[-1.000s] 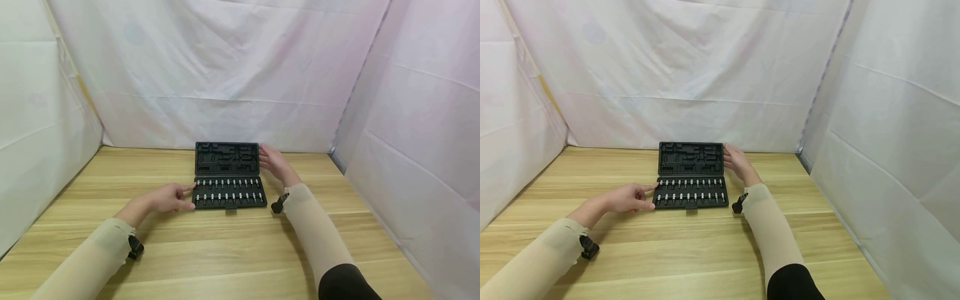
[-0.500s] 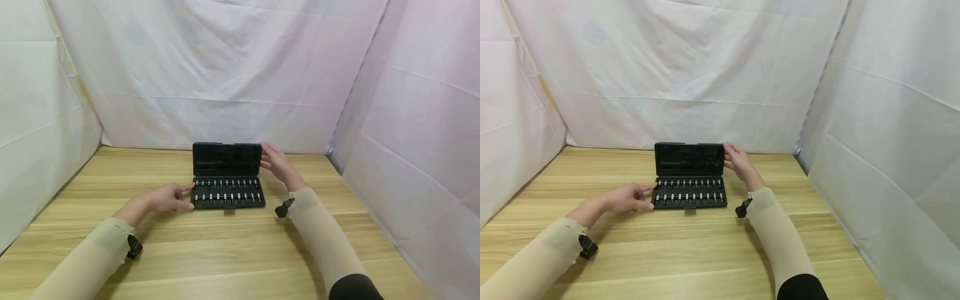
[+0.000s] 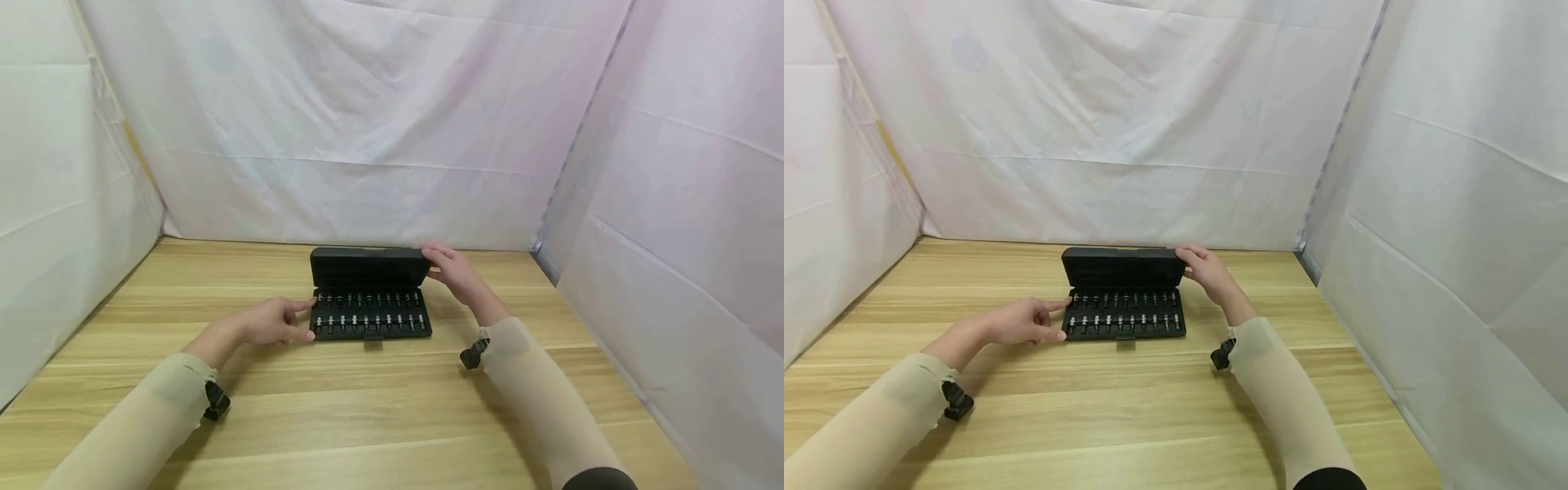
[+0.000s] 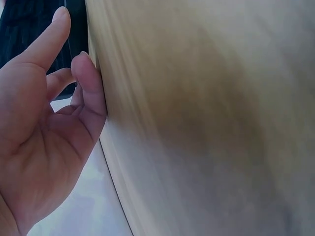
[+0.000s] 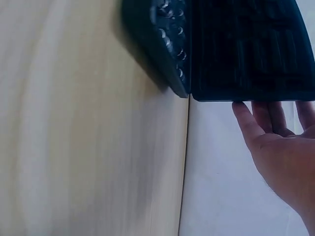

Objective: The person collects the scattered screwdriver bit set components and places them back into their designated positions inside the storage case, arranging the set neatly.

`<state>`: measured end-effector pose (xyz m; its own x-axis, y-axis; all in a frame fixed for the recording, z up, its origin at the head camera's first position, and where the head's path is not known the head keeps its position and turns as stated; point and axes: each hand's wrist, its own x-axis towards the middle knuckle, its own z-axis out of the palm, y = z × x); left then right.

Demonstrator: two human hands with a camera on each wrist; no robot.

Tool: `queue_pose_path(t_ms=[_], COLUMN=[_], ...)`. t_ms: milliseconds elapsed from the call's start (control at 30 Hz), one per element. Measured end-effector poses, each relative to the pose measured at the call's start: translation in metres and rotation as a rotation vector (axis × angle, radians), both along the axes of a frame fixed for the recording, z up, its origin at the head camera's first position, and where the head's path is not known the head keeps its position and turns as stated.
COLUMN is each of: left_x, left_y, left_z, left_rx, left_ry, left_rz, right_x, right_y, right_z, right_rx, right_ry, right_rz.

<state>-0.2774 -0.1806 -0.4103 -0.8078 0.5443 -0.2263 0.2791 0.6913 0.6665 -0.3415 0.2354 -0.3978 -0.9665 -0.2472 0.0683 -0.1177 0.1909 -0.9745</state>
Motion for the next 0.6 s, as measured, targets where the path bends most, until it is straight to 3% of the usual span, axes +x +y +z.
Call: queue_pose_path(t_ms=[200,300,467,600], left_x=[-0.002,-0.002,-0.003,-0.005], left_y=[-0.005,-0.007,-0.004,0.002], left_z=[0.0,0.002,0.012,0.018], left_rx=[0.002,0.03,0.13,0.225], left_ry=[0.022,0.131,0.316,0.382], left_rz=[-0.016,0.021,0.16,0.159], right_x=[0.01,0.015,0.022,0.027], right_y=[0.003,0.004,0.005,0.007], right_z=[-0.005,-0.004,0.0,0.001], right_rx=[0.06,0.104,0.175,0.211], right_ry=[0.043,0.06,0.092,0.138], right_rz=[0.038,0.054,0.071,0.094])
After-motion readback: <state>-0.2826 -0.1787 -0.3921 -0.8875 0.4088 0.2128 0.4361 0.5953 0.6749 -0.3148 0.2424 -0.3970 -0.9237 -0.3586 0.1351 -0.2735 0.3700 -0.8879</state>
